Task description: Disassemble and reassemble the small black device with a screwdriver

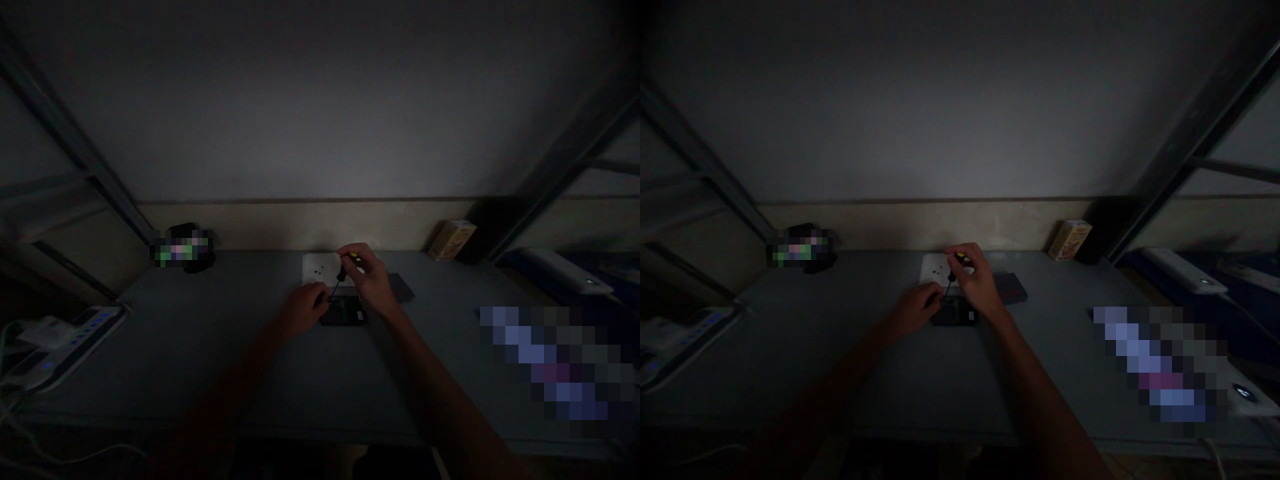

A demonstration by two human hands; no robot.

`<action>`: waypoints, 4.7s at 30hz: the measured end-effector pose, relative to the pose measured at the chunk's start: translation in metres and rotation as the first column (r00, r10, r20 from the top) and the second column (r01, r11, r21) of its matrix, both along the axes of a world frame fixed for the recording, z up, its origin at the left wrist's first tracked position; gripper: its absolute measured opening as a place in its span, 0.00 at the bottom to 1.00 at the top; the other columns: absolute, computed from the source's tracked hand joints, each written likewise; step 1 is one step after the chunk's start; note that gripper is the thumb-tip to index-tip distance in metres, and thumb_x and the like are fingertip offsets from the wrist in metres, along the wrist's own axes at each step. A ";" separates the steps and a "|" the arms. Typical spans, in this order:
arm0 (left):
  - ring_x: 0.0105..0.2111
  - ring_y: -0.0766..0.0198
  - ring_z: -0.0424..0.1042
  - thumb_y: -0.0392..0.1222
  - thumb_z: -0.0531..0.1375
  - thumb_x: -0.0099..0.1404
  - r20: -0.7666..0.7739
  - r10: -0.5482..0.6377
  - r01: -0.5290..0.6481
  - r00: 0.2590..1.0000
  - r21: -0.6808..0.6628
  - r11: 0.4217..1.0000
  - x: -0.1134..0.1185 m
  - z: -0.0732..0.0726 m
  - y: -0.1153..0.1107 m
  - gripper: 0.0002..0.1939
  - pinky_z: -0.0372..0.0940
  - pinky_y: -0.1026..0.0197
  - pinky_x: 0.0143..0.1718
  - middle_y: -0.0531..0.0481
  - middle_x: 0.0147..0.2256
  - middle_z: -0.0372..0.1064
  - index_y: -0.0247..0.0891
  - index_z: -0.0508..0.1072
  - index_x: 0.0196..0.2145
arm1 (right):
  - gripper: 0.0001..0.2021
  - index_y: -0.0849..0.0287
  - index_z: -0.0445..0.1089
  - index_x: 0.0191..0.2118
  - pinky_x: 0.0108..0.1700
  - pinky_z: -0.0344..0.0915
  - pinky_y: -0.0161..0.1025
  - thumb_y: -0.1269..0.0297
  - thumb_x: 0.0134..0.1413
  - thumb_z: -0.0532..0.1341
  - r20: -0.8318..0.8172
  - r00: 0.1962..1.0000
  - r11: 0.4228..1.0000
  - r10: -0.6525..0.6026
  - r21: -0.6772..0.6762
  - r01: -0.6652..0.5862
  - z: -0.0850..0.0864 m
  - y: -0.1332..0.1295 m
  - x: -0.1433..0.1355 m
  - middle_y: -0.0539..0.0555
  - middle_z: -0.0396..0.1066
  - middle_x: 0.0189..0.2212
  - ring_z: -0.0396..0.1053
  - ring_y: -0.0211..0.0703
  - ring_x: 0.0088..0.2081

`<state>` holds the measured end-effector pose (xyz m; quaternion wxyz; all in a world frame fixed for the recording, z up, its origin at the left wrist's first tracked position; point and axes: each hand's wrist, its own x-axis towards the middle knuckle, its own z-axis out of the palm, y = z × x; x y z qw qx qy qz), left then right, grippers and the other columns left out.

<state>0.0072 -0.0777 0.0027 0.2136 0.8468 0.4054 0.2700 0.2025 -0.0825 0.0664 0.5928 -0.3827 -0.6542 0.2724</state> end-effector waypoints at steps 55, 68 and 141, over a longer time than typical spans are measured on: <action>0.37 0.61 0.70 0.33 0.56 0.68 0.000 0.009 -0.009 1.000 0.008 1.000 0.000 -0.004 0.001 0.05 0.62 0.61 0.39 0.51 0.37 0.72 0.40 0.70 0.38 | 0.17 0.47 0.74 0.57 0.44 0.74 0.47 0.56 0.64 0.64 -0.035 0.997 0.996 -0.074 -0.048 0.072 -0.008 0.006 -0.001 0.54 0.73 0.44 0.74 0.45 0.40; 0.36 0.60 0.70 0.32 0.56 0.68 -0.006 0.014 -0.014 1.000 -0.008 1.000 0.000 0.001 -0.001 0.05 0.61 0.60 0.39 0.50 0.36 0.72 0.40 0.71 0.38 | 0.09 0.49 0.75 0.45 0.41 0.73 0.44 0.54 0.63 0.64 -0.051 0.987 0.988 -0.155 0.002 0.156 -0.011 0.005 -0.005 0.54 0.70 0.44 0.73 0.43 0.38; 0.35 0.61 0.67 0.31 0.55 0.68 -0.045 -0.017 0.017 0.999 0.015 1.000 0.000 -0.004 0.002 0.06 0.58 0.60 0.37 0.52 0.34 0.68 0.40 0.66 0.35 | 0.13 0.49 0.73 0.50 0.44 0.73 0.47 0.59 0.60 0.63 -0.187 0.976 0.975 0.114 -0.168 -0.146 -0.008 0.014 0.002 0.53 0.75 0.45 0.75 0.46 0.41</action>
